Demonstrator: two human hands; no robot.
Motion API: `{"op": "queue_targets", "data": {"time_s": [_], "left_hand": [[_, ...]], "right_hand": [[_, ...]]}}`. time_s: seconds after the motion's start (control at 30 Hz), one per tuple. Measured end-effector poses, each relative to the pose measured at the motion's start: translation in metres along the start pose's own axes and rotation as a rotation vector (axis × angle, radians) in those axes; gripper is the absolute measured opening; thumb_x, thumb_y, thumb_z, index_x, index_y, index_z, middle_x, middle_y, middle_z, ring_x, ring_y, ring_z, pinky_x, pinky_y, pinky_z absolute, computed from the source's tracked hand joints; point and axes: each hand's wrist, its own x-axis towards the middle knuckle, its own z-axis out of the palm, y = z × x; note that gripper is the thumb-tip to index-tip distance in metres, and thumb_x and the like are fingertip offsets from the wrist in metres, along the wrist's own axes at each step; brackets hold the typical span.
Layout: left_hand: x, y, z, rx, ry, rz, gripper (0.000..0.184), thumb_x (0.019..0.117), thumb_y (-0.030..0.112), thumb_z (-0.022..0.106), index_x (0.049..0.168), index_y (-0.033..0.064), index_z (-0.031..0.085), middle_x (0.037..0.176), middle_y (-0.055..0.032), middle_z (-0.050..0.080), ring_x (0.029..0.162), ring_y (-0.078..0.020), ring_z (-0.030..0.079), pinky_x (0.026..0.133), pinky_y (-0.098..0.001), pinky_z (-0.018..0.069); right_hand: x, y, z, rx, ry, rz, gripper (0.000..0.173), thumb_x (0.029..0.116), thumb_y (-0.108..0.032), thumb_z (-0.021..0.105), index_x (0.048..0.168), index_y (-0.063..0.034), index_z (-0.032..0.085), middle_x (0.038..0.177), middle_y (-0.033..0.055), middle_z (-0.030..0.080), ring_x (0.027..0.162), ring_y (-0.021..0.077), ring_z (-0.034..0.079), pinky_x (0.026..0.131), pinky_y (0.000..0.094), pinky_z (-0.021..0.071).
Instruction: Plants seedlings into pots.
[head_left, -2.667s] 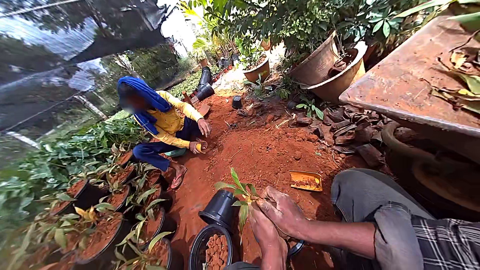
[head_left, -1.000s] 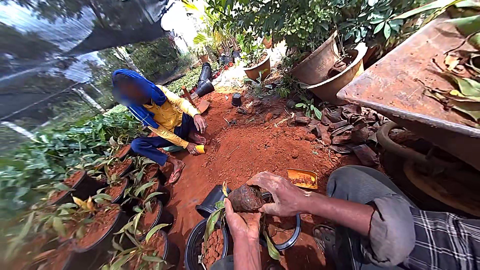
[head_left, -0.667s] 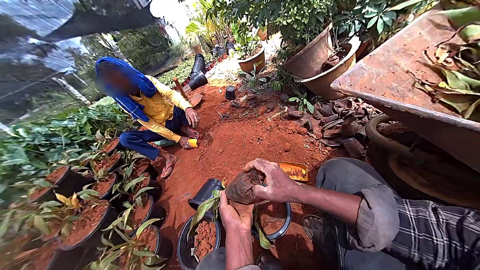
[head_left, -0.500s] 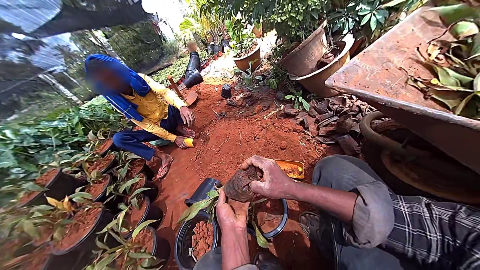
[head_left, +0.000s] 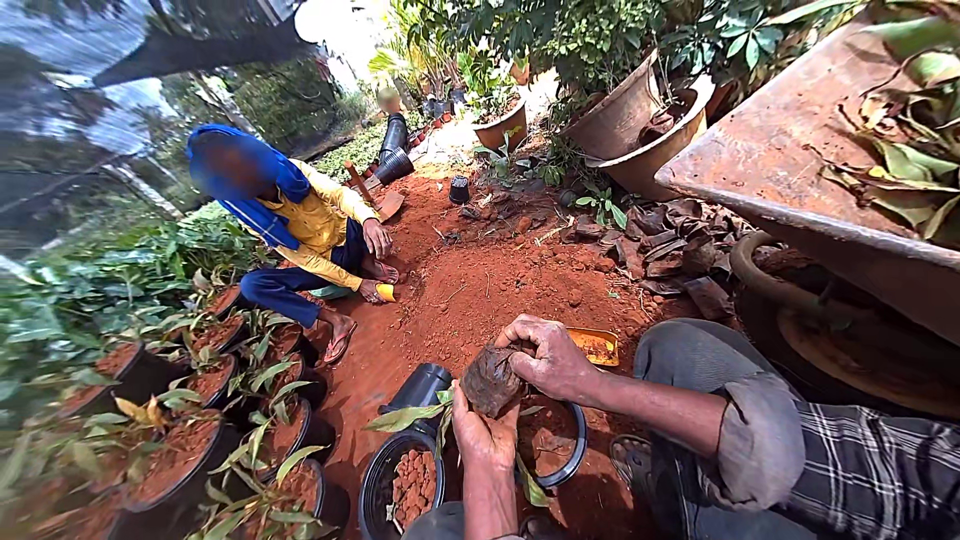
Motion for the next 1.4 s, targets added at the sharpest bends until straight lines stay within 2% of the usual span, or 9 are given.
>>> {"op": "queue_targets", "data": {"time_s": [0.1, 0.33, 0.73, 0.9, 1.07, 1.17, 1.23, 1.33, 1.4], "left_hand": [[-0.003, -0.001, 0.002, -0.015, 0.004, -0.046, 0.056, 0.1076, 0.054, 0.030, 0.138, 0.0104, 0.048, 0.123, -0.0204, 0.061, 0.107, -0.0362, 0.066, 0.083, -0.0530, 0.0584], [-0.003, -0.003, 0.000, -0.035, 0.004, -0.008, 0.052, 0.1094, 0.049, 0.029, 0.139, 0.0099, 0.047, 0.125, -0.0208, 0.061, 0.110, -0.0376, 0.065, 0.085, -0.0557, 0.0574], [-0.005, -0.003, 0.006, -0.095, -0.087, -0.002, 0.056, 0.1096, 0.052, 0.024, 0.132, 0.0077, 0.050, 0.113, -0.0171, 0.065, 0.099, -0.0311, 0.069, 0.079, -0.0487, 0.0598], [-0.005, -0.003, 0.008, -0.115, -0.041, 0.003, 0.052, 0.1092, 0.051, 0.028, 0.130, 0.0092, 0.052, 0.111, -0.0165, 0.066, 0.098, -0.0305, 0.069, 0.077, -0.0476, 0.0602], [-0.006, -0.002, 0.004, -0.097, -0.015, 0.024, 0.069, 0.1031, 0.067, 0.025, 0.132, 0.0100, 0.052, 0.117, -0.0171, 0.063, 0.106, -0.0327, 0.065, 0.084, -0.0541, 0.0561], [-0.003, 0.003, -0.001, -0.083, -0.060, 0.097, 0.078, 0.0996, 0.073, 0.026, 0.125, 0.0050, 0.056, 0.109, -0.0186, 0.067, 0.098, -0.0328, 0.068, 0.081, -0.0542, 0.0578], [-0.003, 0.007, -0.005, -0.034, -0.052, 0.149, 0.069, 0.1041, 0.064, 0.030, 0.127, 0.0035, 0.054, 0.110, -0.0197, 0.066, 0.098, -0.0333, 0.067, 0.082, -0.0546, 0.0578], [-0.007, 0.008, -0.005, 0.074, -0.025, 0.216, 0.047, 0.1098, 0.044, 0.033, 0.122, 0.0032, 0.054, 0.103, -0.0168, 0.066, 0.092, -0.0289, 0.068, 0.079, -0.0486, 0.0594], [-0.008, 0.003, -0.004, 0.123, -0.040, 0.229, 0.037, 0.1102, 0.033, 0.034, 0.116, 0.0025, 0.054, 0.098, -0.0156, 0.064, 0.088, -0.0269, 0.067, 0.077, -0.0462, 0.0594]], "right_hand": [[0.000, 0.003, 0.002, 0.004, -0.032, 0.024, 0.017, 0.0831, -0.012, 0.063, 0.095, -0.0131, 0.075, 0.091, -0.0032, 0.067, 0.083, 0.0050, 0.062, 0.073, 0.0258, 0.0525], [0.000, -0.003, -0.004, 0.006, -0.095, 0.042, 0.017, 0.0850, -0.013, 0.064, 0.096, -0.0131, 0.076, 0.095, -0.0024, 0.068, 0.087, 0.0065, 0.063, 0.076, 0.0286, 0.0535], [-0.001, -0.020, -0.006, -0.027, 0.009, -0.101, 0.019, 0.0830, -0.017, 0.063, 0.093, -0.0163, 0.078, 0.093, -0.0069, 0.068, 0.089, 0.0004, 0.063, 0.076, 0.0215, 0.0543], [-0.001, -0.019, -0.001, -0.034, 0.007, -0.096, 0.020, 0.0851, -0.015, 0.061, 0.095, -0.0149, 0.078, 0.093, -0.0054, 0.068, 0.086, 0.0022, 0.063, 0.076, 0.0227, 0.0542], [-0.004, -0.015, 0.008, -0.035, -0.062, -0.049, 0.023, 0.0877, -0.019, 0.058, 0.098, -0.0132, 0.078, 0.093, -0.0019, 0.070, 0.086, 0.0047, 0.063, 0.076, 0.0251, 0.0527], [-0.002, -0.018, 0.000, -0.044, -0.262, -0.015, 0.022, 0.0888, -0.017, 0.060, 0.103, -0.0082, 0.075, 0.099, 0.0062, 0.068, 0.088, 0.0135, 0.062, 0.079, 0.0322, 0.0509], [0.007, -0.015, -0.012, -0.039, -0.421, 0.030, 0.023, 0.0914, -0.021, 0.063, 0.108, -0.0083, 0.073, 0.108, 0.0087, 0.066, 0.097, 0.0167, 0.063, 0.084, 0.0354, 0.0518], [0.018, -0.001, -0.019, 0.083, -0.445, 0.168, 0.036, 0.0964, -0.035, 0.060, 0.118, -0.0075, 0.070, 0.123, 0.0105, 0.061, 0.113, 0.0189, 0.059, 0.096, 0.0389, 0.0495], [0.014, 0.004, -0.011, 0.183, -0.440, 0.289, 0.044, 0.1016, -0.043, 0.053, 0.125, -0.0081, 0.064, 0.121, 0.0100, 0.062, 0.110, 0.0178, 0.060, 0.096, 0.0400, 0.0493]]}}
